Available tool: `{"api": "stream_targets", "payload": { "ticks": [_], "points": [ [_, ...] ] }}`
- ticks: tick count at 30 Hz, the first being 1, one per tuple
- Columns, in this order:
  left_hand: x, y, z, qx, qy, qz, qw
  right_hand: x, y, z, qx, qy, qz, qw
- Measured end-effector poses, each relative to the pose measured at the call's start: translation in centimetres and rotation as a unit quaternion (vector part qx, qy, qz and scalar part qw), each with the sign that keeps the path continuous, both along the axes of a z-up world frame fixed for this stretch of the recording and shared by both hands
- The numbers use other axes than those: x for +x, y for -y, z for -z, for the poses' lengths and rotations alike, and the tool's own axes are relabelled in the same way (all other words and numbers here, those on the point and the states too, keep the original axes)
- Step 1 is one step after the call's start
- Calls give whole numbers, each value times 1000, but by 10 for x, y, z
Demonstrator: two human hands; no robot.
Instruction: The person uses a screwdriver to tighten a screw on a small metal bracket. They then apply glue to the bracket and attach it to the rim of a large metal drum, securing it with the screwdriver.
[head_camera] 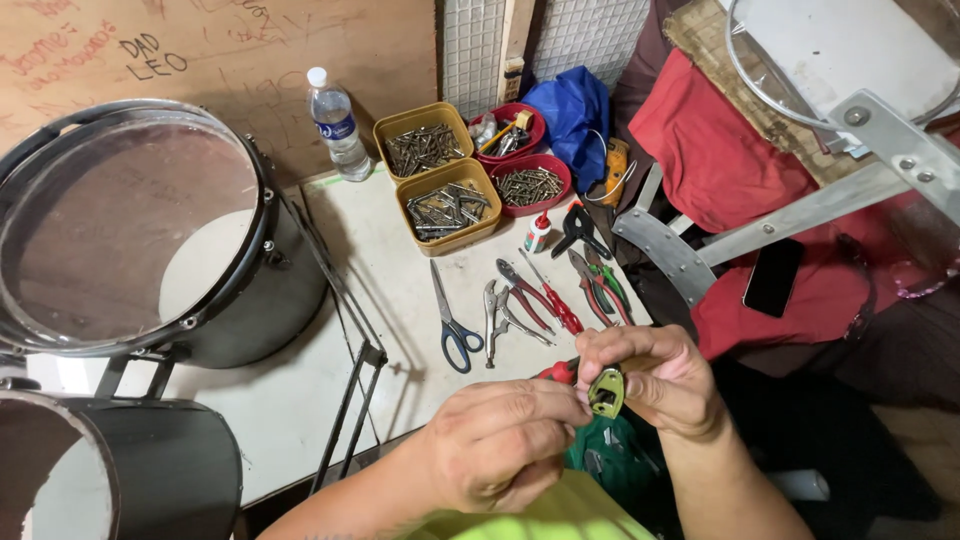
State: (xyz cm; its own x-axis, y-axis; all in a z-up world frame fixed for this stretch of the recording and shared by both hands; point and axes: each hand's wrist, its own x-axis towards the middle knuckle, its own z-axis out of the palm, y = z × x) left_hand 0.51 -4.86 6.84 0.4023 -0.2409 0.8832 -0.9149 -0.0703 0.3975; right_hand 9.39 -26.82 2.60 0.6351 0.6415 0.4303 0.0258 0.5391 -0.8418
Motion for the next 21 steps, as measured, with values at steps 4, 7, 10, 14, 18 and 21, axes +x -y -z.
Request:
{"api": "stream_targets", "payload": {
  "ticks": [4, 7, 10, 14, 18, 21],
  "points": [
    [-3, -1, -1, -5, -20, 6, 1000, 1, -1, -1, -7, 25, -2, 1000],
    [-4, -2, -1, 0, -30, 10, 1000, 3, 1, 5, -27, 31, -6, 999],
    [-3, -1, 0, -10, -37, 0, 999, 6, 0, 6, -36, 52, -11, 998],
    [-4, -1, 0, -20, -49, -5, 999, 7, 1, 10, -37, 39, -15, 998],
    [-3, -2, -1, -10, -41, -6, 999, 9, -1, 11, -27, 28, -28, 999],
    [-2, -2, -5, 15, 15, -18, 1000, 9, -7, 6, -11, 28, -38, 999]
  ]
}}
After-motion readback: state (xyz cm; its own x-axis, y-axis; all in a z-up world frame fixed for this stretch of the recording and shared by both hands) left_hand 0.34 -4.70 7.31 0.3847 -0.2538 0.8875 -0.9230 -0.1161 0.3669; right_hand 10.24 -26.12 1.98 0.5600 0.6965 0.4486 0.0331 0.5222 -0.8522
